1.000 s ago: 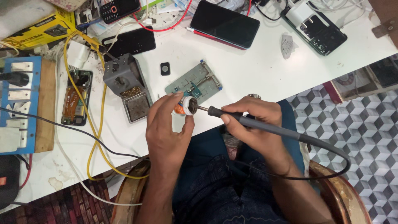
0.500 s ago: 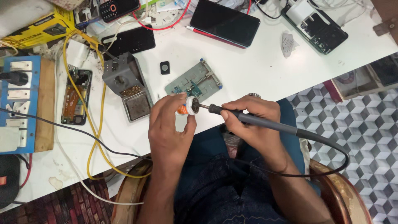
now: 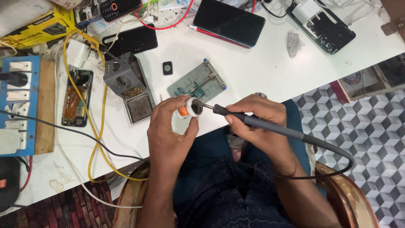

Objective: The person uses a soldering iron and a screwdriver to work on a small circuit board. They apply solder and flux to specific points on the board while holding it steady.

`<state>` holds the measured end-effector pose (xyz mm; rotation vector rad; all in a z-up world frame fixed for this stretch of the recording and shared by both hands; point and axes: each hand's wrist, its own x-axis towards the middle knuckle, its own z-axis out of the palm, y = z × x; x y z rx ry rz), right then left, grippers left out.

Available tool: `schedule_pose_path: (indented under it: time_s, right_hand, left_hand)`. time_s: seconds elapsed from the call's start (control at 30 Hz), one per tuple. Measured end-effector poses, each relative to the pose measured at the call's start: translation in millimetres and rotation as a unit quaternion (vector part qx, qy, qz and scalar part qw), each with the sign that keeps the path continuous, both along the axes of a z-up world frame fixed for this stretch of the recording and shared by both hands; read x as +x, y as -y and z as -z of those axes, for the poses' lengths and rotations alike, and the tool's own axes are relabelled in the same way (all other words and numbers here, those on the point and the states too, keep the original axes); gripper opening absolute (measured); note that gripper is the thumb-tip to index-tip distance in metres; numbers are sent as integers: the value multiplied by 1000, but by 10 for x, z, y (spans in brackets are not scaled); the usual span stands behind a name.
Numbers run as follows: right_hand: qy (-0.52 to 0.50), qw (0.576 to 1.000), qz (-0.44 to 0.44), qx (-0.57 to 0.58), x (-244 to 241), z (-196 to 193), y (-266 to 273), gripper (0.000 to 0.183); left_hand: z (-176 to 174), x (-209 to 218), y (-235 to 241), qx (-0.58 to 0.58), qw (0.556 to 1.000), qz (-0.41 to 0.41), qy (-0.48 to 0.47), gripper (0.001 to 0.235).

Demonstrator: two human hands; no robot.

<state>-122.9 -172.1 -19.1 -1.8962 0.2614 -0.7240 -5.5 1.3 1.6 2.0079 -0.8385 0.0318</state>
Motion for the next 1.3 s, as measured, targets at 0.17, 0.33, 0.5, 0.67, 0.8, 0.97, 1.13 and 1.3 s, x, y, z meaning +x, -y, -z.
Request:
schedule_pose_path:
  time_s: [0.17, 0.33, 0.5, 0.67, 0.8, 0.97, 1.13, 1.3]
  right_hand:
    - [25, 998, -35, -34, -10, -37, 48, 19]
    - [29, 997, -52, -44, 14, -51, 74, 21]
    - [47, 995, -66, -55, 2, -109, 51, 20]
    - [-34, 997, -43, -45, 6, -166, 39, 18]
    - [-13, 996, -46, -73, 31, -178, 33, 18]
    - [-14, 997, -51, -63, 23, -120, 44, 19]
    - [25, 995, -94, -14, -28, 14, 125, 22]
    - [60, 993, -94, 32, -127, 211, 255, 19]
  left_hand:
    - [-14, 37, -16, -2, 1000, 23, -6, 44]
    - [-1, 57, -34, -39, 995, 47, -82, 44]
    - [11, 52, -27, -36, 992, 62, -106, 45]
    - [19, 41, 1, -24, 994, 59, -94, 44]
    - [-2, 53, 11, -8, 992, 80, -96, 42]
    - [-2, 72, -3, -4, 988, 113, -109, 43]
    - [37, 130, -38, -3, 984, 122, -134, 45]
    - [111, 200, -54, 15, 991, 97, -90, 53]
